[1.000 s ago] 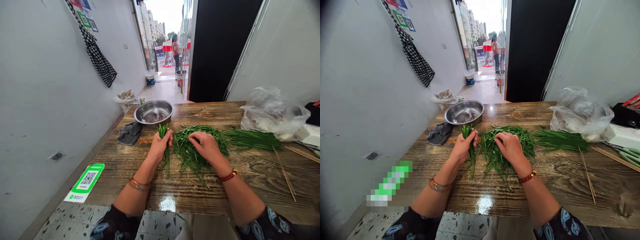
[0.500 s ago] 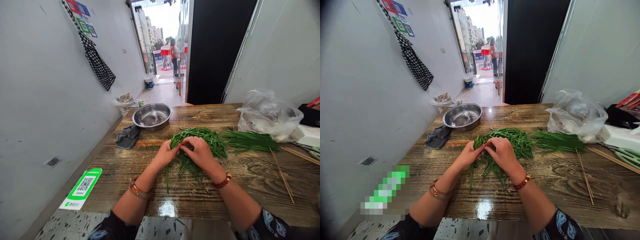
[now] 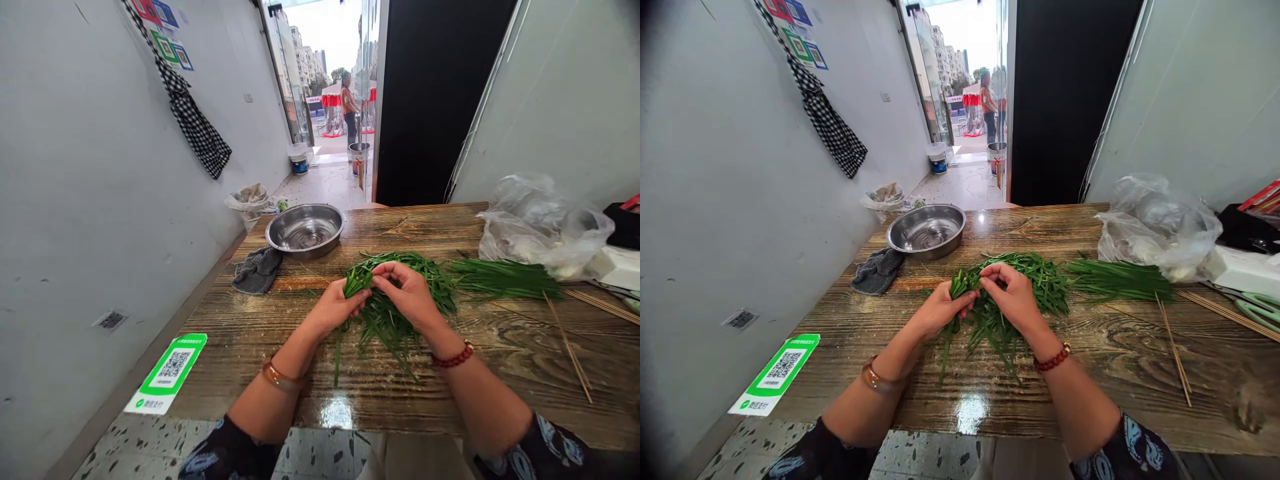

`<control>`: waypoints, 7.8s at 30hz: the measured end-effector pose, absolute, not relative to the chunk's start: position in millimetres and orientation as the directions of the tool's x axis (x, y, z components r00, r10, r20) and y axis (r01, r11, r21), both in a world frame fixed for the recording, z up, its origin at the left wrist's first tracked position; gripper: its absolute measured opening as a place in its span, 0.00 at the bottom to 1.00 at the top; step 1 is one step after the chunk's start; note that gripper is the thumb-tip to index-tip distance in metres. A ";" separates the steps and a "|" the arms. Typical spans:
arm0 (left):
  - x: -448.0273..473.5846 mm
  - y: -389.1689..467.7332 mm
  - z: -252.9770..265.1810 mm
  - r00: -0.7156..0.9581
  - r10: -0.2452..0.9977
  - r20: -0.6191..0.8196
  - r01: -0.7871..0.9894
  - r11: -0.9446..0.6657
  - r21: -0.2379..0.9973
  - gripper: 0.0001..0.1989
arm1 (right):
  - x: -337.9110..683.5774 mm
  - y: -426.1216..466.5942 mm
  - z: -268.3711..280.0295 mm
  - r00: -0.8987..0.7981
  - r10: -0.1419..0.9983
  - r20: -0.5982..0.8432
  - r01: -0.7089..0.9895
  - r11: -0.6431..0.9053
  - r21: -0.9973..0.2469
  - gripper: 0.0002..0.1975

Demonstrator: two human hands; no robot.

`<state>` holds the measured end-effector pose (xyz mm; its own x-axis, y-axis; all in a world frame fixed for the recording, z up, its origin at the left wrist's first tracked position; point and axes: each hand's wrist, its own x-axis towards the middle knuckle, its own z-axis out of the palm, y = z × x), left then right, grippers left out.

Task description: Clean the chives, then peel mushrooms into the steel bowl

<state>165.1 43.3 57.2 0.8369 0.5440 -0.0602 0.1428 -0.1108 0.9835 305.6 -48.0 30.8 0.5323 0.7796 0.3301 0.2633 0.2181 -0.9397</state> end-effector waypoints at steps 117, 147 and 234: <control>166.2 47.8 53.2 0.828 0.538 0.158 0.105 -0.425 0.899 0.09 | 302.2 -52.6 40.0 0.344 0.939 0.005 -0.257 0.100 -0.961 0.13; 164.8 49.4 51.1 0.671 0.742 -0.015 -0.034 0.051 0.998 0.16 | 301.0 -50.3 33.3 0.361 0.847 0.391 0.506 0.174 -0.845 0.12; 161.5 53.3 60.7 0.758 0.652 -0.013 -0.022 0.046 0.999 0.14 | 344.0 -52.0 12.0 0.470 0.680 0.563 0.882 -0.336 -0.331 0.08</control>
